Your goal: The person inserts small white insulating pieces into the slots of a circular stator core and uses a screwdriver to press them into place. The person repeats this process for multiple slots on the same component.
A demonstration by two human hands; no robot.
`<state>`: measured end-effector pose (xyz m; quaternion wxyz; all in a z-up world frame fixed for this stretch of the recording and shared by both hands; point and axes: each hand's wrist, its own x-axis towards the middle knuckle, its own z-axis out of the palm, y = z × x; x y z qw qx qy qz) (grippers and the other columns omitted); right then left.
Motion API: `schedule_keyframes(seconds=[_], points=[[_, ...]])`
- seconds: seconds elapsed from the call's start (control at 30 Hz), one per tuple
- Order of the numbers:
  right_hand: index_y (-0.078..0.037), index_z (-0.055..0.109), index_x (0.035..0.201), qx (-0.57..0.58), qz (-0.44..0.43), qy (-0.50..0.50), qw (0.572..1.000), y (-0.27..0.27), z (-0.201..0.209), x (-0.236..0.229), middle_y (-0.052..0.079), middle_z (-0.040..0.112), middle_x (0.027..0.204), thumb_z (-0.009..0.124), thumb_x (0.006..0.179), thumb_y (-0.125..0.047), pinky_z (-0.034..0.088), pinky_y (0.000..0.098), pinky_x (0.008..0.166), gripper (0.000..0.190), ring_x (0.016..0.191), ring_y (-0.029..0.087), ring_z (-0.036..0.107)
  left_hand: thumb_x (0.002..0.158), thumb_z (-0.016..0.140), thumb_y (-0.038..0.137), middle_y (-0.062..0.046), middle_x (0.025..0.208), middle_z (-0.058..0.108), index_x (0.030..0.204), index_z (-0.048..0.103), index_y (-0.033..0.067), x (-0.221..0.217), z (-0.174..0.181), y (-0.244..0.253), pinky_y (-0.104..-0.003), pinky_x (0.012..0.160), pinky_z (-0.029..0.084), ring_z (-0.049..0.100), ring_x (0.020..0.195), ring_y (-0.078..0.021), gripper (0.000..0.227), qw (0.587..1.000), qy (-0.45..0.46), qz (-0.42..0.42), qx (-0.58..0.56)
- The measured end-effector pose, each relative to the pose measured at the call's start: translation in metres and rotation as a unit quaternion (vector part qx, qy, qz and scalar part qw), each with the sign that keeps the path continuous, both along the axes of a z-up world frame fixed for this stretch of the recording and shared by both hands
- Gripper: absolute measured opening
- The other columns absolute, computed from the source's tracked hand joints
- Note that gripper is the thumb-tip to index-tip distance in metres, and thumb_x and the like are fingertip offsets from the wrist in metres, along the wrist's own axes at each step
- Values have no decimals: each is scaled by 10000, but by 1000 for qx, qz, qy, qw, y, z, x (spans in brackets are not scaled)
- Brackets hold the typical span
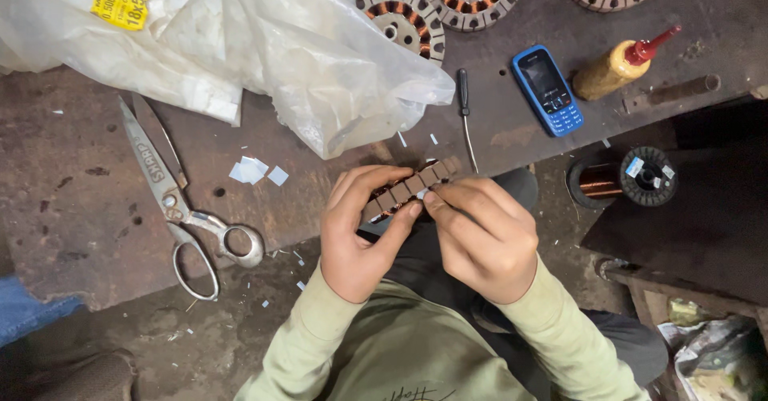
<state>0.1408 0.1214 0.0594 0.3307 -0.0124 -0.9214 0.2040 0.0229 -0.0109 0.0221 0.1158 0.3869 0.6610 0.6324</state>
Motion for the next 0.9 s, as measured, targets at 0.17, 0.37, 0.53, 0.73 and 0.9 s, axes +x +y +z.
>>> schedule_keyframes(seconds=[0.17, 0.37, 0.53, 0.73, 0.9], points=[[86, 690, 1007, 82, 2, -12, 997, 0, -1, 5, 178, 680, 1038, 743, 693, 61, 586, 421, 823, 320, 958, 353, 682, 844, 764, -3, -121, 1159, 682, 1187, 670, 18, 4, 1, 3, -338, 977, 527, 666, 1095, -268, 356, 1000, 5, 3, -2], [105, 691, 1025, 105, -20, 21, 994, -7, -11, -1, 213, 675, 1031, 727, 693, 84, 590, 417, 829, 334, 949, 356, 682, 839, 757, 19, -121, 1175, 687, 1209, 662, 28, -4, 4, 5, -358, 975, 516, 655, 1097, -297, 382, 998, 63, -12, -15], [32, 717, 1116, -76, -36, 3, 996, -3, -8, 11, 132, 716, 1130, 737, 824, 79, 596, 371, 894, 295, 1045, 310, 728, 786, 815, 101, -137, 1170, 668, 1198, 649, 24, -8, 5, 0, -386, 964, 504, 643, 1094, -320, 450, 997, 75, -26, -9], [22, 585, 1331, -183, -30, -9, 983, 9, -18, 10, 194, 605, 1355, 875, 746, -158, 465, 445, 1103, 677, 1305, 357, 578, 761, 885, 135, -127, 1137, 708, 1145, 688, 32, 3, -4, 1, -384, 922, 532, 672, 1052, -308, 444, 995, 89, 35, -3], [-13, 583, 1353, -231, 9, -51, 971, 5, -37, 8, 177, 617, 1346, 897, 768, -226, 499, 418, 1086, 697, 1294, 349, 615, 745, 891, 110, -138, 1116, 711, 1136, 697, 22, 3, -12, -6, -387, 903, 547, 678, 1028, -316, 445, 993, 110, 37, 5]])
